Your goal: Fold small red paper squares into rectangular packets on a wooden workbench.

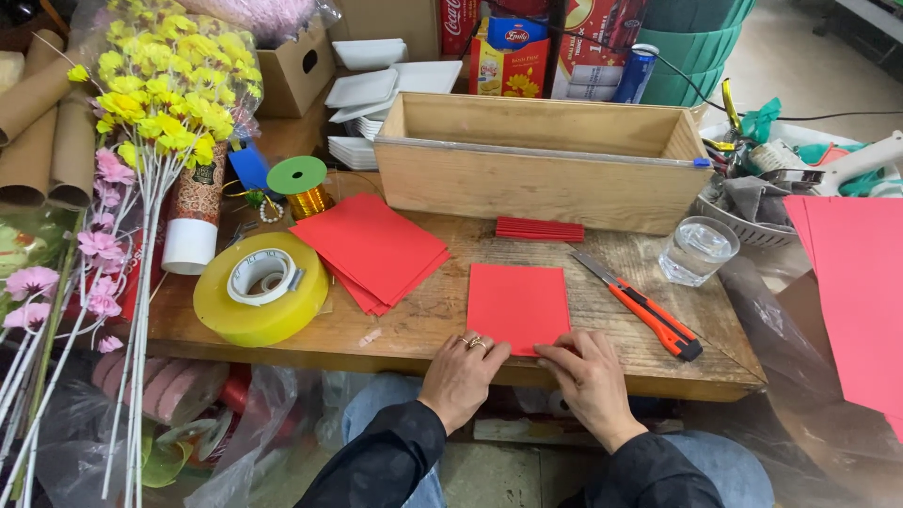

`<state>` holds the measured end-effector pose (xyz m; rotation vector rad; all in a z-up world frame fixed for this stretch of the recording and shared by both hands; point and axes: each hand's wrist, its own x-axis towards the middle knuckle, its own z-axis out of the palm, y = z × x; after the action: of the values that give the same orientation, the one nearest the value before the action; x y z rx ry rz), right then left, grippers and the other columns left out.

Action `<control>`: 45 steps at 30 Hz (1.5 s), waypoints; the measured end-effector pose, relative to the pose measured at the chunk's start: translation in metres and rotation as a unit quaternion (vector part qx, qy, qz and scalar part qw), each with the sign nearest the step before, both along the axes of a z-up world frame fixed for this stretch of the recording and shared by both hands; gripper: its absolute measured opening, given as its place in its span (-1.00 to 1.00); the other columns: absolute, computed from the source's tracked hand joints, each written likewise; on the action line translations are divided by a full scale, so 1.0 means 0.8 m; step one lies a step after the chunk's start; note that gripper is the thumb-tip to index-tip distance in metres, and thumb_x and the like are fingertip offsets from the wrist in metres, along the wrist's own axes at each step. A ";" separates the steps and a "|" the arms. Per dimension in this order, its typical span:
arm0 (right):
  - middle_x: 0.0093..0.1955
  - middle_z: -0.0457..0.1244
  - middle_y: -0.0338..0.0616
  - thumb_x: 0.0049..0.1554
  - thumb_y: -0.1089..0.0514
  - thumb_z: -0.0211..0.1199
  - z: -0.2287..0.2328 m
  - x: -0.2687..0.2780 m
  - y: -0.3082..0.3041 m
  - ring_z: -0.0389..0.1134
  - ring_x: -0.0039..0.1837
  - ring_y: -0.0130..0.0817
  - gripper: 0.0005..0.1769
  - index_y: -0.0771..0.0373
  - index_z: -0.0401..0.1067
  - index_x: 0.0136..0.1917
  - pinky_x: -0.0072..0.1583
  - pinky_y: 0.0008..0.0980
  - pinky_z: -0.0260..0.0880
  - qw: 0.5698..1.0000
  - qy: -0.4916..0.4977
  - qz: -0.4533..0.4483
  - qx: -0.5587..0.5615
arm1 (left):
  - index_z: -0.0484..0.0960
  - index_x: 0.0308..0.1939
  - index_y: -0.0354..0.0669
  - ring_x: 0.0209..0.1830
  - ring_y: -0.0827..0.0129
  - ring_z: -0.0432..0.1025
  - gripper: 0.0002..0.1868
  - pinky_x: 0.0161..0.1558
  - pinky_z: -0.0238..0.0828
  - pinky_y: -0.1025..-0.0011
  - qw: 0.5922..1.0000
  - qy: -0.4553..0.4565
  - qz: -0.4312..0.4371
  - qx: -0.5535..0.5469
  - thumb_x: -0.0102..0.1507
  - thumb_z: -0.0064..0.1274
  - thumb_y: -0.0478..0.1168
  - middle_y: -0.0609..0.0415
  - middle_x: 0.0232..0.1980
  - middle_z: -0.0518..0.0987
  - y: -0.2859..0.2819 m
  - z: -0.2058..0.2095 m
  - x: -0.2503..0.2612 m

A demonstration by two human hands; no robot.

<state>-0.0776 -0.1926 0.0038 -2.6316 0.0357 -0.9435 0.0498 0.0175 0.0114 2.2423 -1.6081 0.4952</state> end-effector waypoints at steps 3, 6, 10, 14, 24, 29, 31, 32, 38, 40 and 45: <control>-0.02 0.34 -0.46 0.20 -0.05 0.29 -0.005 0.000 -0.003 0.27 0.02 -0.27 -0.77 -0.17 0.62 0.13 0.03 -0.17 0.17 0.999 0.036 -0.014 0.021 | 0.50 0.03 -0.11 -0.28 0.04 0.33 -0.56 -0.27 0.32 0.13 1.000 0.002 -0.012 -0.015 0.11 -0.09 -0.55 0.01 -0.25 0.44 0.000 0.001 0.005; -0.05 0.39 -0.43 0.17 -0.01 0.33 -0.007 0.007 -0.008 0.35 0.02 -0.25 -0.85 -0.12 0.63 0.02 0.04 -0.15 0.26 0.999 0.020 -0.017 0.027 | 0.57 0.00 -0.05 -0.28 0.07 0.38 -0.57 -0.28 0.33 0.13 0.999 -0.007 -0.015 -0.037 0.09 -0.05 -0.49 0.07 -0.23 0.49 -0.004 -0.002 0.011; -0.01 0.35 -0.37 0.12 0.01 0.40 -0.014 0.010 -0.014 0.36 0.04 -0.23 -0.86 -0.10 0.68 -0.02 0.10 -0.15 0.31 0.996 0.027 -0.028 0.077 | 0.61 -0.04 -0.09 -0.26 0.06 0.34 -0.63 -0.24 0.36 0.14 0.998 0.007 -0.032 -0.045 0.16 -0.04 -0.53 0.06 -0.18 0.50 -0.004 -0.010 0.015; -0.02 0.36 -0.38 0.13 -0.05 0.36 -0.012 0.012 -0.014 0.33 0.05 -0.21 -0.82 -0.10 0.65 0.02 0.09 -0.17 0.33 0.996 0.053 -0.036 0.060 | 0.62 -0.04 -0.11 -0.20 0.05 0.34 -0.55 -0.17 0.37 0.14 0.996 0.009 -0.043 -0.071 0.07 -0.05 -0.57 0.05 -0.15 0.55 -0.003 -0.014 0.017; -0.11 0.43 -0.35 0.08 -0.02 0.46 0.011 0.027 -0.015 0.44 0.14 -0.16 -0.89 -0.18 0.70 -0.07 0.16 -0.12 0.44 0.967 0.169 -0.084 0.168 | 0.66 -0.07 0.19 -0.11 0.22 0.44 -0.70 0.00 0.41 0.30 0.986 0.131 -0.033 -0.097 0.35 -0.17 -0.29 0.21 -0.17 0.52 -0.015 -0.056 0.050; -0.02 0.47 -0.20 0.11 0.02 0.41 0.040 0.043 -0.016 0.46 0.20 -0.03 -0.85 -0.10 0.70 -0.02 0.21 -0.03 0.44 0.936 0.250 -0.111 0.223 | 0.70 -0.05 0.13 -0.07 0.15 0.46 -0.72 0.01 0.46 0.25 0.980 0.161 -0.044 -0.106 0.32 -0.09 -0.29 0.15 -0.14 0.55 -0.021 -0.064 0.059; 0.03 0.47 -0.15 0.12 0.02 0.39 0.050 0.046 -0.015 0.45 0.25 0.02 -0.82 -0.11 0.71 0.01 0.25 -0.01 0.42 0.923 0.282 -0.121 0.234 | 0.71 -0.05 0.10 -0.04 0.14 0.47 -0.75 0.03 0.47 0.24 0.978 0.172 -0.053 -0.109 0.31 -0.03 -0.28 0.13 -0.11 0.57 -0.021 -0.057 0.058; 0.03 0.46 -0.15 0.10 0.02 0.39 0.053 0.046 -0.015 0.45 0.25 0.03 -0.82 -0.10 0.70 0.00 0.26 -0.01 0.42 0.920 0.286 -0.128 0.234 | 0.73 -0.08 0.11 -0.05 0.17 0.46 -0.79 0.04 0.45 0.27 0.978 0.174 -0.050 -0.106 0.32 0.01 -0.24 0.15 -0.12 0.58 -0.021 -0.056 0.057; 0.04 0.43 -0.16 0.08 0.00 0.42 0.047 0.044 -0.018 0.44 0.26 0.01 -0.81 -0.12 0.70 -0.01 0.27 -0.03 0.41 0.920 0.278 -0.143 0.236 | 0.77 -0.10 0.10 -0.05 0.14 0.44 -0.80 0.01 0.45 0.27 0.973 0.194 -0.042 -0.120 0.35 0.03 -0.22 0.14 -0.12 0.59 -0.029 -0.077 0.065; 0.02 0.42 -0.17 0.08 0.00 0.43 0.043 0.043 -0.018 0.44 0.25 -0.01 -0.82 -0.12 0.70 -0.01 0.27 -0.05 0.41 0.921 0.271 -0.143 0.242 | 0.78 -0.11 0.09 -0.04 0.10 0.44 -0.81 0.00 0.45 0.25 0.970 0.201 -0.043 -0.127 0.36 0.04 -0.22 0.11 -0.11 0.59 -0.032 -0.083 0.067; 0.04 0.38 -0.20 0.09 -0.03 0.44 0.033 0.040 -0.018 0.40 0.29 -0.07 -0.82 -0.13 0.69 0.00 0.29 -0.10 0.42 0.928 0.257 -0.152 0.224 | 0.79 -0.14 0.19 -0.05 0.25 0.42 -0.79 0.01 0.43 0.38 0.974 0.191 -0.023 -0.116 0.37 0.01 -0.16 0.24 -0.14 0.57 -0.036 -0.095 0.072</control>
<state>-0.0460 -0.2070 0.0301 -2.3862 0.7159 -0.2474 0.1071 -0.0117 -0.0643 1.9745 -1.3286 0.2084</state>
